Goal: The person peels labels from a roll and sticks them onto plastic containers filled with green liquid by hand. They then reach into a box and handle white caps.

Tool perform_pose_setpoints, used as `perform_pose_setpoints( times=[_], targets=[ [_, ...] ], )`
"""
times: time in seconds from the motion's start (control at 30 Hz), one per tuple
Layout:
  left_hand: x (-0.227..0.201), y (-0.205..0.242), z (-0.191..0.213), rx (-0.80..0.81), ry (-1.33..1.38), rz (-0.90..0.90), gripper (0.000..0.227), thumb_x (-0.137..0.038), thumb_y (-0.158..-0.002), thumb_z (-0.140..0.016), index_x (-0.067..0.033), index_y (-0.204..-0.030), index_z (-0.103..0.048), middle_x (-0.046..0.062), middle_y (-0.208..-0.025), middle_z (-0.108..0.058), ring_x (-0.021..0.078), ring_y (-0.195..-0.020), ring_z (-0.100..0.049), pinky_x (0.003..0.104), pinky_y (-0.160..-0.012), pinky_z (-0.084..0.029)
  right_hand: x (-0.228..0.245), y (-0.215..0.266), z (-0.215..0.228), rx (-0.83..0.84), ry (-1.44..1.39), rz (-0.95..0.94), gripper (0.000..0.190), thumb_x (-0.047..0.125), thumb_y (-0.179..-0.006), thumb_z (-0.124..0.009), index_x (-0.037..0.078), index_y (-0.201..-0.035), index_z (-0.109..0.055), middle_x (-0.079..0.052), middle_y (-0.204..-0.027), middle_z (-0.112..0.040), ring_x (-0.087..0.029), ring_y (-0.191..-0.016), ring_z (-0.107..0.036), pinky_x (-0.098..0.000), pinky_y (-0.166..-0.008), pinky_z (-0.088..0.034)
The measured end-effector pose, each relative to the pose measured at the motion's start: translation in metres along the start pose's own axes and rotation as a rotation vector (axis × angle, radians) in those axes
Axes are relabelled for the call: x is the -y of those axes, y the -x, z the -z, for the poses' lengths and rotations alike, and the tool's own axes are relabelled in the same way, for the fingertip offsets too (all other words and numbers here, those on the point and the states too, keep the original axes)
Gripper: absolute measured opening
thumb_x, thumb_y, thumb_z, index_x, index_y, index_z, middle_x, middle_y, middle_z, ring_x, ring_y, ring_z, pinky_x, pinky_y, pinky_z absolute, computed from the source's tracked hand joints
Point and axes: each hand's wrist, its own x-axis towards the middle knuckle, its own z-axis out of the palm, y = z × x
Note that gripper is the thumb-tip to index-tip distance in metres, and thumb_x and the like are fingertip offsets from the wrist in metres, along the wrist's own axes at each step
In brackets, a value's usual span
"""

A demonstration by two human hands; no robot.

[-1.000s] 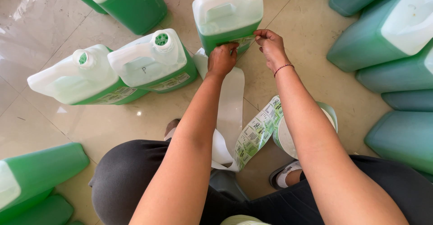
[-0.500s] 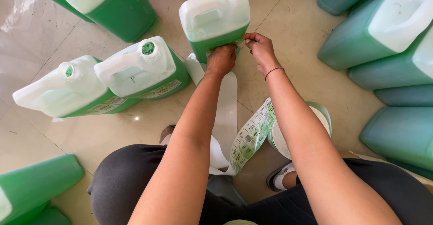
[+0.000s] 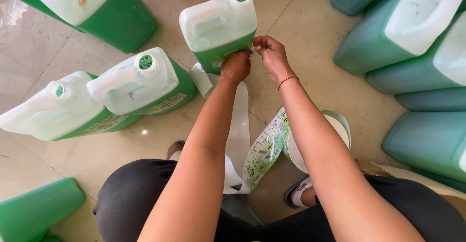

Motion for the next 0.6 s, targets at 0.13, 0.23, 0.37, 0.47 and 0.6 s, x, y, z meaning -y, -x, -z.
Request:
perform_pose_setpoints(
  times=[0.13,0.23,0.37,0.47,0.6],
  targets=[
    [-0.009,-0.003,0.001,0.026,0.009,0.029,0.04,-0.017,-0.092,-0.063,-0.0234,-0.131,-0.066,0.012,-0.12,-0.071,0.0318,-0.107,-0.069,0.046,-0.09,-0.056,-0.008,-0.004,0.003,-0.009,0.009,0.008,0.019,0.005,-0.095,-0.06,0.005,-0.11,-0.072,-0.002,-0.106,-0.071,-0.012,-0.098,-0.063,-0.0288,-0.091,-0.05],
    [-0.011,-0.001,0.002,0.081,0.014,0.062,0.041,-0.019,-0.092,-0.063,-0.0257,-0.132,-0.065,0.011,-0.119,-0.072,0.0315,-0.109,-0.068,0.046,-0.09,-0.055,-0.023,-0.01,0.002,0.025,0.045,0.061,0.017,0.002,-0.093,-0.06,0.002,-0.105,-0.072,-0.005,-0.099,-0.073,-0.013,-0.095,-0.066,-0.0295,-0.088,-0.052],
    [0.007,0.004,0.006,0.18,-0.049,0.041,0.041,-0.017,-0.093,-0.063,-0.0271,-0.133,-0.065,0.011,-0.121,-0.072,0.0308,-0.11,-0.069,0.045,-0.093,-0.056,-0.036,-0.01,-0.009,0.046,0.242,0.092,0.017,0.003,-0.092,-0.06,0.003,-0.102,-0.074,-0.005,-0.099,-0.077,-0.015,-0.094,-0.071,-0.0302,-0.087,-0.055],
    [0.026,0.015,0.016,0.181,-0.099,0.038,0.045,-0.015,-0.091,-0.063,-0.0323,-0.132,-0.067,0.009,-0.122,-0.071,0.0301,-0.111,-0.068,0.046,-0.093,-0.055,-0.035,-0.006,-0.024,0.062,0.438,0.117,0.02,0.005,-0.093,-0.058,0.006,-0.104,-0.076,-0.006,-0.104,-0.078,-0.018,-0.097,-0.072,-0.0318,-0.088,-0.055],
    [0.044,0.03,0.034,0.183,-0.152,0.134,0.043,-0.014,-0.091,-0.062,-0.036,-0.127,-0.07,0.003,-0.123,-0.07,0.027,-0.113,-0.067,0.044,-0.092,-0.055,-0.033,-0.005,-0.042,0.093,0.565,0.142,0.026,0.006,-0.093,-0.055,0.01,-0.107,-0.077,-0.007,-0.109,-0.077,-0.023,-0.102,-0.072,-0.0346,-0.09,-0.055]
  ],
)
